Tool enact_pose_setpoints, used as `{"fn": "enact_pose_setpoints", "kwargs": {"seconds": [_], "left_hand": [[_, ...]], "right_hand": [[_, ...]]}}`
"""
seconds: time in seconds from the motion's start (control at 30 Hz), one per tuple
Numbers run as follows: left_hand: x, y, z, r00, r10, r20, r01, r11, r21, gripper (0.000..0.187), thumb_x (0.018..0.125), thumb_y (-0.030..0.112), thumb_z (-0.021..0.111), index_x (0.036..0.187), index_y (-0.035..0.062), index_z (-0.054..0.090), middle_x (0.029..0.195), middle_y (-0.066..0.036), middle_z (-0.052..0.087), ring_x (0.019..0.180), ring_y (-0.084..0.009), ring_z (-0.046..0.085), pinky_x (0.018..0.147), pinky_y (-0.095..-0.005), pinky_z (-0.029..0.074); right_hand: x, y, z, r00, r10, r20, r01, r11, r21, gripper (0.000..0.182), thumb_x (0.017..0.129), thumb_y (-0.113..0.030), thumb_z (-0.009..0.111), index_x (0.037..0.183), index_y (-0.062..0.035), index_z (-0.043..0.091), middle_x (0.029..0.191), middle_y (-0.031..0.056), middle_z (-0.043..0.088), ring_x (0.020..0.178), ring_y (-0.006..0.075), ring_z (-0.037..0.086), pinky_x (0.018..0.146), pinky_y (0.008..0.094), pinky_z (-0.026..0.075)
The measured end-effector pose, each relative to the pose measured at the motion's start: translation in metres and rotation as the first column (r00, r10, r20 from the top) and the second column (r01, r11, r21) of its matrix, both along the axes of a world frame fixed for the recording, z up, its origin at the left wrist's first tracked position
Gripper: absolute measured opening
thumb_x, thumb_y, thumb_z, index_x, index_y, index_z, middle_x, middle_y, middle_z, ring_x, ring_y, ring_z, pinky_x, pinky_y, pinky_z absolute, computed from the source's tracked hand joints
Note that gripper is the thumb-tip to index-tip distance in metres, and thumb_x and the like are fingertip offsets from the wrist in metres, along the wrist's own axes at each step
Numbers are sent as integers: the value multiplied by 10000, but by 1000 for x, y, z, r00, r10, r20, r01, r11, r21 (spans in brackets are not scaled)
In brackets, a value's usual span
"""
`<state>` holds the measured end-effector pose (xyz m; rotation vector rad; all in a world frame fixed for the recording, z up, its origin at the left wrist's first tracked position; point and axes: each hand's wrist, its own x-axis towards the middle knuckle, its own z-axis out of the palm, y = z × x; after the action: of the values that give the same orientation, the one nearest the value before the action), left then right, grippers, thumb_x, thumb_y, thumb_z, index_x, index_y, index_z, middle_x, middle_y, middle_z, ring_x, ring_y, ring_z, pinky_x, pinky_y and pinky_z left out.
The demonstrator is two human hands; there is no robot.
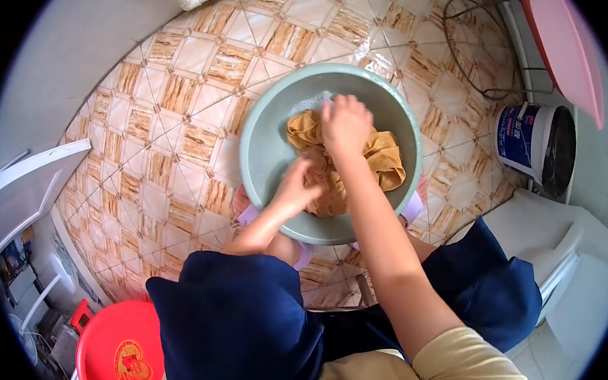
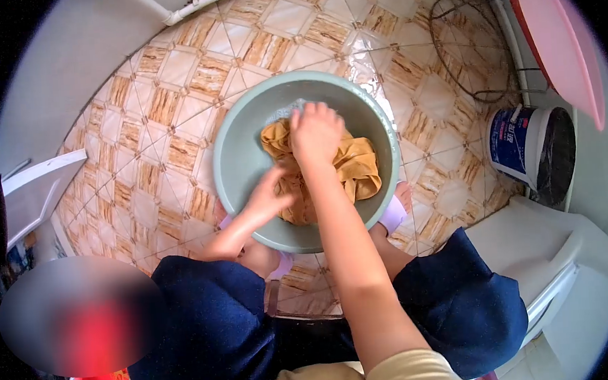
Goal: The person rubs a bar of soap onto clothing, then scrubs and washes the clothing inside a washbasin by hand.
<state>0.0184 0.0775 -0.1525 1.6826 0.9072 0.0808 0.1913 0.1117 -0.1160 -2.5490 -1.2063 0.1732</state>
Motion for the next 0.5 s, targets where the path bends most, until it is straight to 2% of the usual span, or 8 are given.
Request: {"fn": "enact_pose_setpoints", "kwargs": {"seconds": [0.07,0.1,0.17,0.23,0.27,0.33,0.4,0.5], "left_hand": [[6,-1,6,829,554,-83,-560,820,-121,457,788,233,701,1132,24,486,1124,-159,519,1078,-278,510,918,-360,414],[6,11,21,745,648,-162,-657,668,-350,598,867,375,601,1324,61,377,1308,-155,454,1240,-258,419,945,-356,380],[21,33,30,717,665,-207,-667,571,-478,673,880,473,530,1371,61,325,1357,-151,416,1246,-265,409,972,-365,360],[38,59,31,695,674,-250,-660,461,-593,754,894,571,459,1419,62,273,1406,-148,378,1253,-272,400,999,-373,339],[46,71,29,781,570,-255,-563,468,-681,823,869,641,431,1433,68,257,1389,-136,399,1238,-267,415,1012,-373,330],[54,77,42,858,453,-243,-458,459,-762,894,843,711,403,1448,74,240,1372,-124,419,1224,-261,430,1024,-373,321],[66,81,65,819,548,-170,-444,416,-794,871,829,732,411,1407,84,346,1388,-102,431,1300,-268,370,1069,-373,281],[43,83,100,804,583,117,-132,368,-921,806,848,706,407,1262,21,495,1279,-124,535,1199,-212,485,1014,-376,378]], "right_hand": [[10,-34,25,997,-52,55,53,998,-15,270,869,-287,528,987,-64,626,1045,123,614,995,295,560,981,454,353],[10,-55,20,987,-127,100,125,992,31,299,878,-295,519,1034,-61,622,1075,138,606,1013,309,555,971,454,365],[8,-77,0,968,-204,143,193,977,90,330,887,-303,510,1080,-58,618,1105,152,599,1031,323,549,960,454,376],[8,-86,-16,840,-461,-285,462,884,-68,386,910,-337,488,1145,-52,599,1155,189,578,1051,369,536,929,444,405],[14,-80,-27,778,-490,-392,496,863,-94,386,920,-342,491,1106,-26,612,1065,159,607,983,301,562,871,383,432],[31,-64,-38,230,-245,-942,687,726,-21,316,911,-292,517,929,3,631,869,82,610,827,173,546,769,293,425],[37,-54,-15,236,-137,-962,629,776,44,280,904,-260,529,844,0,613,797,46,586,765,131,509,721,267,406],[35,-54,47,217,137,-966,536,811,236,293,899,-183,541,669,-2,552,690,19,577,648,90,490,626,235,385]]}}
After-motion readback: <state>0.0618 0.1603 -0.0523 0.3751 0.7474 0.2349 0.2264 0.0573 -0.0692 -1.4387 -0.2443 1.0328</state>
